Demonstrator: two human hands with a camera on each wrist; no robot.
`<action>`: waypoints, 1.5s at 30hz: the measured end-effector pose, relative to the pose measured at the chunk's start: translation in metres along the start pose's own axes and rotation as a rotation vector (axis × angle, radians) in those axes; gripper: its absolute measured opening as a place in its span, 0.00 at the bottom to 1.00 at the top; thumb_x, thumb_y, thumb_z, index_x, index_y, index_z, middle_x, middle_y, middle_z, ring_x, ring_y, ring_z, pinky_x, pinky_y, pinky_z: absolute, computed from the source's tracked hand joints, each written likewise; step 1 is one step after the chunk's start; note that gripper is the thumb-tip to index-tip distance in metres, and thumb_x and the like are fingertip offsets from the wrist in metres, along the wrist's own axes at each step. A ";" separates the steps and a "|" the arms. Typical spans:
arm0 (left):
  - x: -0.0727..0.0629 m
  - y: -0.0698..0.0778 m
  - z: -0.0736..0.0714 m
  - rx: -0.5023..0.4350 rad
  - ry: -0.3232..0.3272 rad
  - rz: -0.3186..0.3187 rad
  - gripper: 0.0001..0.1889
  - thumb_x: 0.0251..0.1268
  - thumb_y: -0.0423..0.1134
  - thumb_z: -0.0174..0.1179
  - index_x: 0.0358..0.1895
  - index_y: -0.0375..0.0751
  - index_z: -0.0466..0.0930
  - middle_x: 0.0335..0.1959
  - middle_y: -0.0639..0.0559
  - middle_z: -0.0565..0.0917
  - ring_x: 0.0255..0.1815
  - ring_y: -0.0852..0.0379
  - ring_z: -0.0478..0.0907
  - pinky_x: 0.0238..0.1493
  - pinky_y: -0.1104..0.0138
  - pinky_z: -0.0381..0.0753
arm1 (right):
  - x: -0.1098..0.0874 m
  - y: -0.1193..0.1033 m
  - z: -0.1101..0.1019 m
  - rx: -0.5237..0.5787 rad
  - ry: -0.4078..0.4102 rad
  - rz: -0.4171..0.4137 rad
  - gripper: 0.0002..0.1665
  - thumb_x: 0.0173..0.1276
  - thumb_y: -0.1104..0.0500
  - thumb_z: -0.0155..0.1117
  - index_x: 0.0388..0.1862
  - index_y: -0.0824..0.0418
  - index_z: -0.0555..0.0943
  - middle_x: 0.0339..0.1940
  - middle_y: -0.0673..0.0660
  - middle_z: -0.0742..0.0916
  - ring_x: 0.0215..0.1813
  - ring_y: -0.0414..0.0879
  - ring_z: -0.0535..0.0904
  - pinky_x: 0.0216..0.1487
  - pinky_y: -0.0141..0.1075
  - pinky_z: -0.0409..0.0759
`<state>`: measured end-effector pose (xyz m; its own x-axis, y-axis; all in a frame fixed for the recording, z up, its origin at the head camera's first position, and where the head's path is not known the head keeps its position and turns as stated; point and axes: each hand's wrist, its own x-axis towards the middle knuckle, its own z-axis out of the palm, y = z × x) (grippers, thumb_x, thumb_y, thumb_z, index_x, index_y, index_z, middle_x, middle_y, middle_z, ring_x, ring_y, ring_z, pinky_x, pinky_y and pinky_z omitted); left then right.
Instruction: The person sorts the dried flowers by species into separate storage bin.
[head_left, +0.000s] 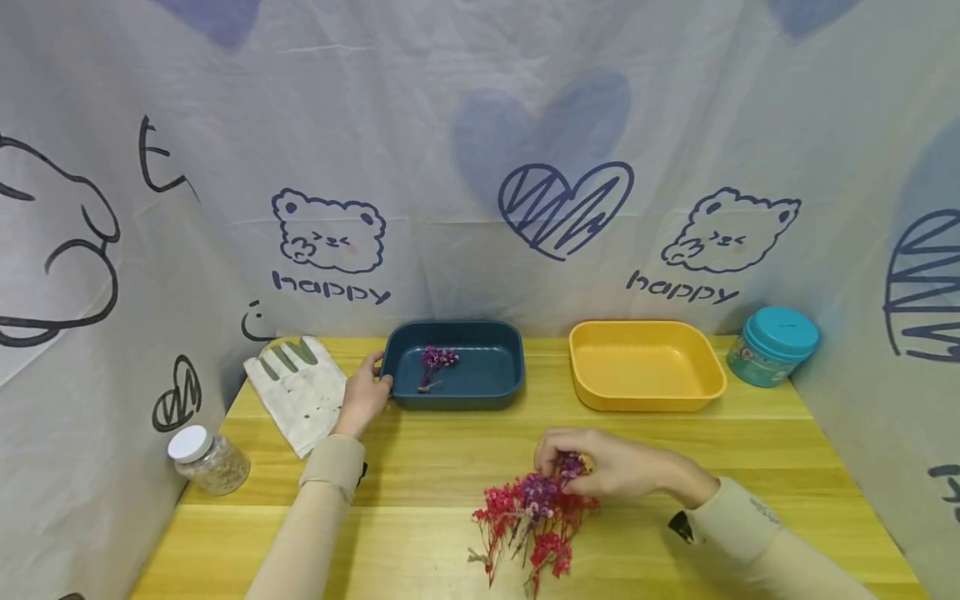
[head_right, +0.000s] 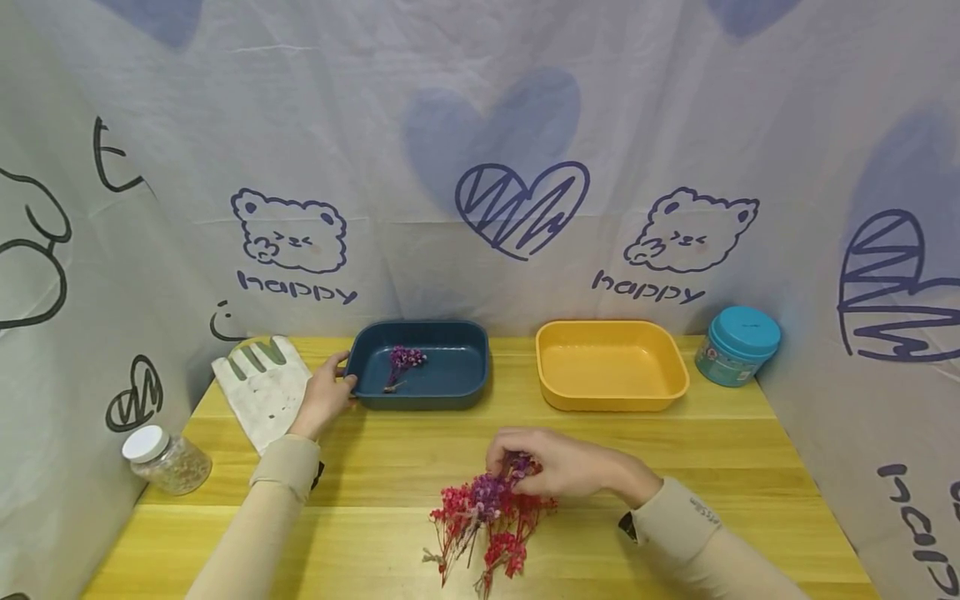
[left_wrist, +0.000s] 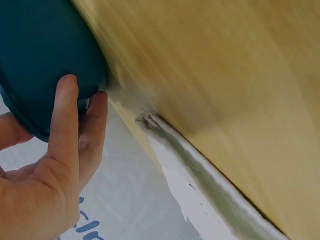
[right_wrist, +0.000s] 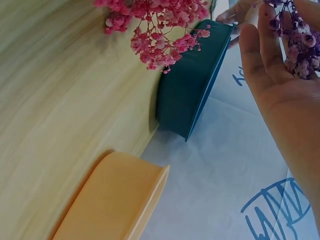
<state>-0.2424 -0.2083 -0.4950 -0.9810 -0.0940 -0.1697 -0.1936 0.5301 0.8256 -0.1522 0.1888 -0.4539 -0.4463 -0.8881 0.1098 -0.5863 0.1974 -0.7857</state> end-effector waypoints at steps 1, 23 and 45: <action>0.000 0.000 0.000 0.000 -0.001 0.001 0.30 0.83 0.33 0.45 0.84 0.38 0.55 0.70 0.26 0.74 0.58 0.33 0.84 0.49 0.52 0.91 | 0.000 0.000 -0.001 0.005 0.002 -0.016 0.23 0.61 0.74 0.65 0.49 0.52 0.79 0.56 0.50 0.85 0.61 0.41 0.80 0.69 0.38 0.82; 0.001 0.000 0.000 0.010 -0.001 0.003 0.31 0.83 0.34 0.44 0.84 0.39 0.55 0.69 0.28 0.74 0.56 0.36 0.84 0.46 0.55 0.91 | 0.004 0.001 0.017 -0.337 -0.106 0.157 0.21 0.48 0.73 0.64 0.31 0.48 0.71 0.42 0.39 0.81 0.45 0.31 0.74 0.49 0.27 0.78; -0.002 0.000 0.000 0.004 -0.004 0.003 0.30 0.84 0.34 0.44 0.84 0.38 0.54 0.70 0.27 0.74 0.57 0.34 0.84 0.48 0.53 0.90 | -0.004 0.013 0.001 0.040 -0.047 0.251 0.10 0.73 0.54 0.69 0.51 0.46 0.82 0.49 0.45 0.88 0.54 0.36 0.82 0.61 0.34 0.82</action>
<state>-0.2405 -0.2080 -0.4948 -0.9815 -0.0895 -0.1694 -0.1908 0.5340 0.8236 -0.1574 0.1945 -0.4657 -0.5421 -0.8318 -0.1194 -0.4335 0.3986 -0.8082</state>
